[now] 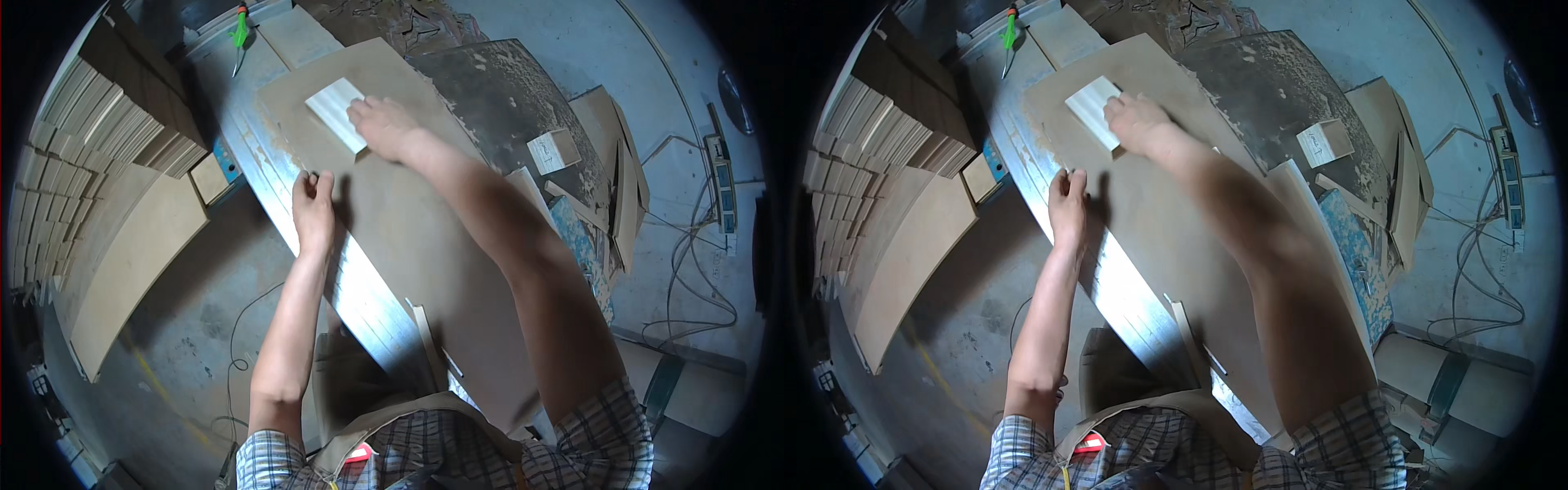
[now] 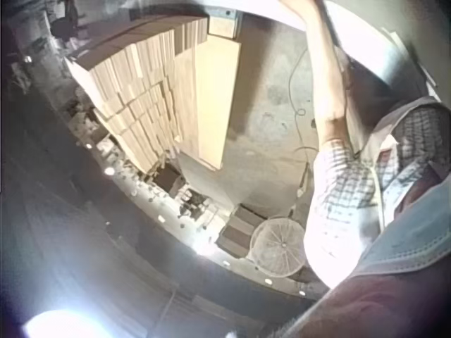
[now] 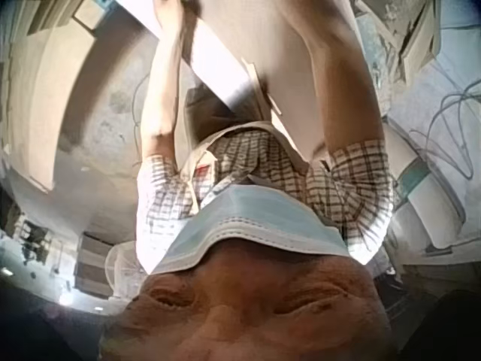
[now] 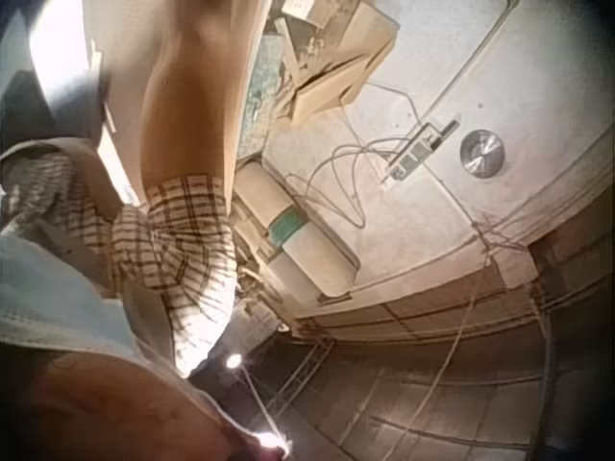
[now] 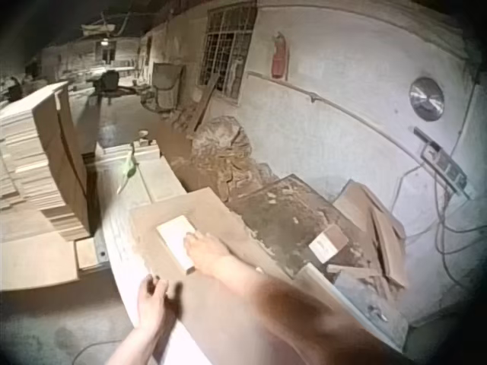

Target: The person repeatedly places stacks of wooden blocks onto a table saw, feeds them past the saw blade by hand and with a push stick to cut them, and stacks the cut wooden pieces onto an adjacent table.

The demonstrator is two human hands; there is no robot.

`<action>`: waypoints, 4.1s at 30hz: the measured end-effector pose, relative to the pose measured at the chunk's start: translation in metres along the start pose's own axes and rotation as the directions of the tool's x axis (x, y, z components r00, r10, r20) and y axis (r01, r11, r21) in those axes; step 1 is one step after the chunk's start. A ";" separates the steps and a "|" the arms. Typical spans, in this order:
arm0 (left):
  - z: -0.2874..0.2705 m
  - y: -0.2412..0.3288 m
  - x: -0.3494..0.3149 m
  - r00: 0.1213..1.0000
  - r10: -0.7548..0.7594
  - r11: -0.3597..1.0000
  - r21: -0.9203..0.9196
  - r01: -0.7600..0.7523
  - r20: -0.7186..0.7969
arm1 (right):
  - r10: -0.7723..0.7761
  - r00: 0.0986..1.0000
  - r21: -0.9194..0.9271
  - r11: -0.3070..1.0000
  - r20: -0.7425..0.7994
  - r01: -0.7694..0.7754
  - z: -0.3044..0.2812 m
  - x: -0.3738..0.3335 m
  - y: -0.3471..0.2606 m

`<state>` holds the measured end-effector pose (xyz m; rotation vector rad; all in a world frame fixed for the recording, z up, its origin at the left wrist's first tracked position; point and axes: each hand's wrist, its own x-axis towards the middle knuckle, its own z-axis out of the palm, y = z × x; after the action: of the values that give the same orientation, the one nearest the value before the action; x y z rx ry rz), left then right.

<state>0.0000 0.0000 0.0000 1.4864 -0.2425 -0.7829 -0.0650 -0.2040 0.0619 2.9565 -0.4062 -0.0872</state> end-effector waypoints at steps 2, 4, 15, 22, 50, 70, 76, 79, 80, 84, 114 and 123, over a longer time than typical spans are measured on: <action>0.004 0.008 0.006 0.994 0.003 0.996 0.094 0.008 -0.108 | -0.027 0.998 -0.035 0.999 -0.048 0.026 -0.009 -0.016 -0.027; -0.010 0.023 0.018 0.999 -0.018 0.990 0.141 0.024 -0.045 | 0.044 0.999 -0.002 0.999 -0.032 -0.044 -0.018 -0.021 -0.060; -0.036 0.006 0.026 0.981 -0.175 0.917 0.378 0.131 0.083 | 0.538 0.683 0.671 0.264 0.493 -0.693 -0.011 -0.010 -0.083; -0.040 0.038 0.023 0.864 -0.404 0.908 0.014 0.420 0.301 | 0.584 0.621 0.709 0.107 0.523 -0.697 -0.014 -0.028 -0.093; -0.406 0.058 -0.247 0.893 -0.252 0.861 -0.335 0.382 0.372 | 0.062 0.875 0.678 -0.659 0.480 -0.325 -0.103 -0.146 -0.489; -1.021 0.215 0.044 0.930 -0.042 0.882 -0.450 -0.137 -0.366 | -0.054 0.542 0.464 -0.452 0.838 -0.762 -0.025 -0.056 -0.634; -1.093 0.273 0.181 0.956 -0.112 0.904 -0.428 -0.016 -0.272 | -0.151 0.558 0.406 -0.537 0.816 -0.740 -0.037 -0.007 -0.649; -1.092 0.282 0.225 0.968 -0.155 0.872 -0.489 0.040 -0.197 | 0.026 0.499 0.434 -0.532 0.866 -0.727 -0.056 0.008 -0.650; -1.088 0.280 0.240 0.969 -0.152 0.881 -0.471 0.043 -0.195 | 0.064 0.468 0.430 -0.520 0.881 -0.738 -0.063 0.012 -0.653; -1.087 0.275 0.266 0.963 -0.180 0.895 -0.439 0.076 -0.200 | 0.040 0.439 0.393 -0.524 0.898 -0.756 -0.051 0.009 -0.657; -0.600 0.065 -0.111 0.962 -0.183 0.973 0.180 0.147 0.204 | 0.999 -0.043 -0.029 -0.044 -0.016 -0.999 -0.015 -0.341 -0.426; -0.490 0.030 -0.138 0.844 -0.279 0.917 0.387 0.093 0.457 | 0.951 0.273 0.071 0.266 0.147 -0.961 -0.006 -0.429 -0.425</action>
<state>0.1995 0.4689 0.0160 1.6309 -0.6703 -1.3489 -0.3652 0.3178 0.0149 2.2194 -2.2172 -0.0106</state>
